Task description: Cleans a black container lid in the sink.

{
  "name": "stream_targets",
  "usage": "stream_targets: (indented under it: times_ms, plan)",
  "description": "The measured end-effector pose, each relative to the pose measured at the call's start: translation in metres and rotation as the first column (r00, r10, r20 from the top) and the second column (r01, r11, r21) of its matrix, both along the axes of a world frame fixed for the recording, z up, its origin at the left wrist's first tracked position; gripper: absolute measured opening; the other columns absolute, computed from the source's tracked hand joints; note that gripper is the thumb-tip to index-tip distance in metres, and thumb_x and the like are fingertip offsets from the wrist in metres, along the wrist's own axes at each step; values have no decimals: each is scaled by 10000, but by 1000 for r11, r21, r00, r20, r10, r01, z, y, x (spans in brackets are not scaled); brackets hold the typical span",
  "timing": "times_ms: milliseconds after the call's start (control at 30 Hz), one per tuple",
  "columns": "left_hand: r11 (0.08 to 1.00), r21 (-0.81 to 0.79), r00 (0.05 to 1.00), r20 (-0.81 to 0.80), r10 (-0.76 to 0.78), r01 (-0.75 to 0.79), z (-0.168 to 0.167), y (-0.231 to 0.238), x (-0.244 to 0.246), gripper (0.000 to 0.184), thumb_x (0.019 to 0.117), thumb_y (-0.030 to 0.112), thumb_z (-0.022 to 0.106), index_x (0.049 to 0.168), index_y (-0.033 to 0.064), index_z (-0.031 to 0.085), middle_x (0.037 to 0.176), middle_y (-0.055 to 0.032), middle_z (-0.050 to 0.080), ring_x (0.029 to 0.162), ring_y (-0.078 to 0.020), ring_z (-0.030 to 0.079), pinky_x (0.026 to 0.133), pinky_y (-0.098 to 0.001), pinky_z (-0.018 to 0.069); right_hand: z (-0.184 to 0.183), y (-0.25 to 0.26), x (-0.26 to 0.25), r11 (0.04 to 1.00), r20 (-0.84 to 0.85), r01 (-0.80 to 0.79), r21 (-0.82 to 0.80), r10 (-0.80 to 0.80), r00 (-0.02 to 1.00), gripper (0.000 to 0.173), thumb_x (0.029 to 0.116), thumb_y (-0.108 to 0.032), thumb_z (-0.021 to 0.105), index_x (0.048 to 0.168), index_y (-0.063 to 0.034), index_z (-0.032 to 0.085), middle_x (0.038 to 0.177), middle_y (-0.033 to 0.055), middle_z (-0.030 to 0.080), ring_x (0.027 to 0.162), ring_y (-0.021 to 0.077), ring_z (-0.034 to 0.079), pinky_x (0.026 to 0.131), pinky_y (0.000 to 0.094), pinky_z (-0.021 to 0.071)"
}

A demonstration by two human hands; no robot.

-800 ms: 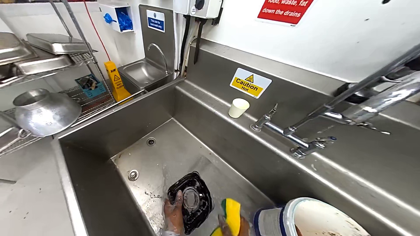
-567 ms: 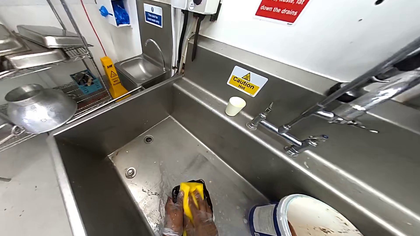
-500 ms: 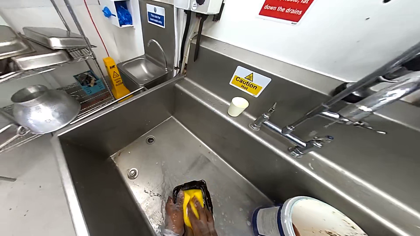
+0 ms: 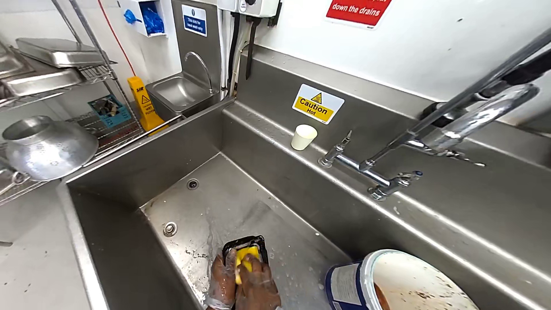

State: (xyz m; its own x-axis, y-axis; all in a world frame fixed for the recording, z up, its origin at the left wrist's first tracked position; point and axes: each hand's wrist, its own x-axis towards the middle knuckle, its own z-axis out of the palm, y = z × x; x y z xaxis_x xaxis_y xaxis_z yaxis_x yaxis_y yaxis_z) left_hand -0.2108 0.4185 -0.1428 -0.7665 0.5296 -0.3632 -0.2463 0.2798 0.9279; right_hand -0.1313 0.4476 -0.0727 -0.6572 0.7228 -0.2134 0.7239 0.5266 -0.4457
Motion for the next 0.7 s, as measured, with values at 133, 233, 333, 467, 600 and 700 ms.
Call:
stream_targets:
  times_ms: [133,233,333,467,600,700]
  plan:
    - [996,-91,997,-65,-29,23,0,-3,-7,460,1046,274,561,1312,-100,564,1150,-246,679,1096,-291,665,1013,-453,506,-42,-22,37,998,-168,11,64,0,986,239,810,-4,707,1030,-20,800,1262,275,673,1131,525,639,893,632,554]
    - [981,-149,987,-84,-138,125,-3,-1,6,528,1004,352,615,1307,-79,583,1128,-231,696,1088,-311,678,1004,-488,514,-63,8,61,972,-135,236,-18,-236,962,288,853,-3,673,1118,-21,785,1377,282,606,1232,534,577,969,667,498]
    - [985,-91,986,-67,-154,148,-3,0,12,516,990,341,623,1286,-80,588,1106,-210,701,1064,-266,684,989,-445,526,-58,36,51,954,-190,296,38,-284,940,321,829,22,687,1119,-60,796,1387,250,607,1237,504,581,950,632,518]
    - [982,-119,985,-70,-157,148,-3,-4,6,530,992,343,618,1294,-90,584,1096,-221,701,1050,-285,687,977,-462,530,-51,25,30,946,-276,224,234,-156,948,357,758,48,729,1083,-76,811,1308,257,658,1158,523,623,896,610,554]
    - [983,-122,990,-10,-138,136,-2,0,4,455,1018,323,609,1251,-68,599,1059,-195,700,1013,-257,688,955,-442,537,-52,-6,25,930,-341,155,333,-35,939,331,749,30,725,1046,-80,822,1244,268,690,1071,547,657,851,610,571]
    - [997,-67,999,-21,-38,36,0,-2,1,422,1031,270,581,1258,-86,592,1064,-201,692,993,-235,682,942,-415,538,-73,-34,37,959,-469,161,232,-35,883,330,773,-18,703,1082,-67,810,1221,279,687,1049,515,671,817,583,589]
